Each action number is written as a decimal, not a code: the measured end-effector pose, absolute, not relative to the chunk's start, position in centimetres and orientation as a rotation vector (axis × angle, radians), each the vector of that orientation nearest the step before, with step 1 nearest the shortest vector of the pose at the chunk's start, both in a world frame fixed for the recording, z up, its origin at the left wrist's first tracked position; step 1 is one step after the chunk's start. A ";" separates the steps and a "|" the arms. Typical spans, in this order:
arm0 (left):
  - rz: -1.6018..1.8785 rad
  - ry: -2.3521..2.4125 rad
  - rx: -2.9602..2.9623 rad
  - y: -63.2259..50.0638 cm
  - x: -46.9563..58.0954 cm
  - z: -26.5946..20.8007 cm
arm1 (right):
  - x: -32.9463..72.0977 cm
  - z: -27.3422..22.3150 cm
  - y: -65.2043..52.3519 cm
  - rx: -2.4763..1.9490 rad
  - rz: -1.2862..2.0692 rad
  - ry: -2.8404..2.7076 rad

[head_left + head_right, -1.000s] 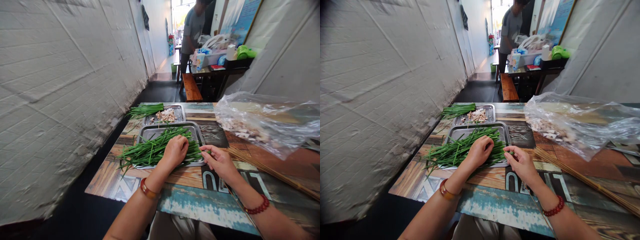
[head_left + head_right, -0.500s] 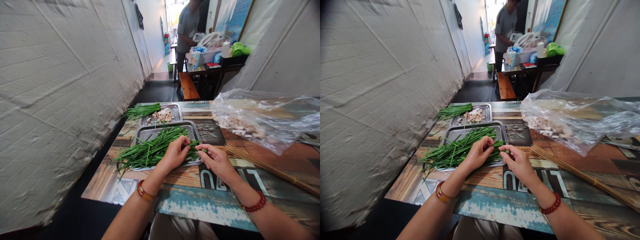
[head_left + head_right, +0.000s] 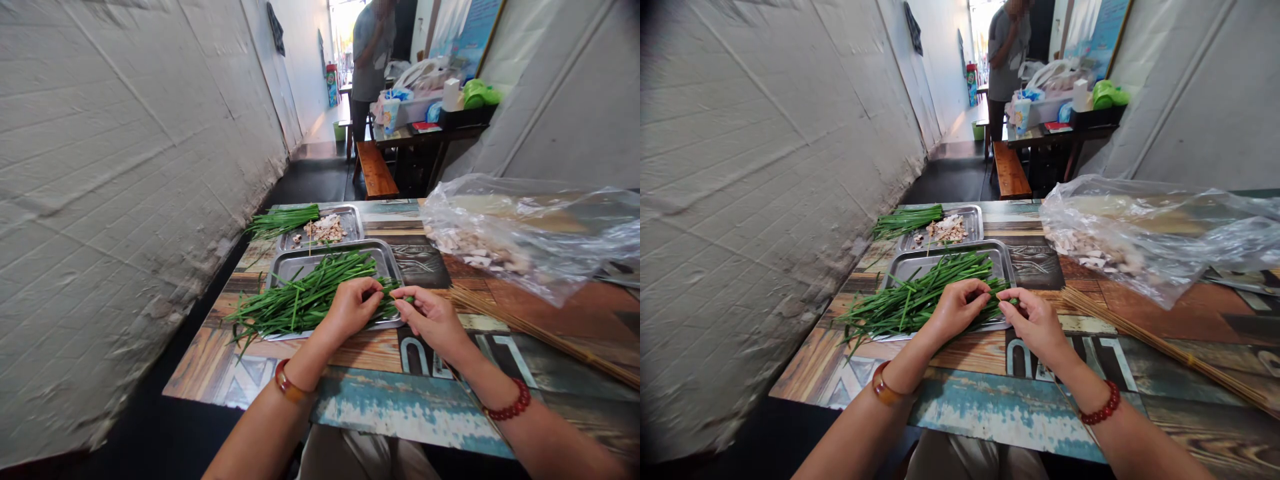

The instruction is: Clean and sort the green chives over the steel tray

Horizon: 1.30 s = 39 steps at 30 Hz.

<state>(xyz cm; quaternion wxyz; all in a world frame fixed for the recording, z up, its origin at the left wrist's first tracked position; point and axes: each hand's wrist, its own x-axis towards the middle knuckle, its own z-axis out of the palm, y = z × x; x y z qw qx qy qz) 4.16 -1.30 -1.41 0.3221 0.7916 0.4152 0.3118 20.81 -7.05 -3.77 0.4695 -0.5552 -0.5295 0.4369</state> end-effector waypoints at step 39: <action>0.845 1.030 2.098 -1.6 4.3 -1.2 | 21.0 -4.6 -6.8 -1.339 1.036 -1.365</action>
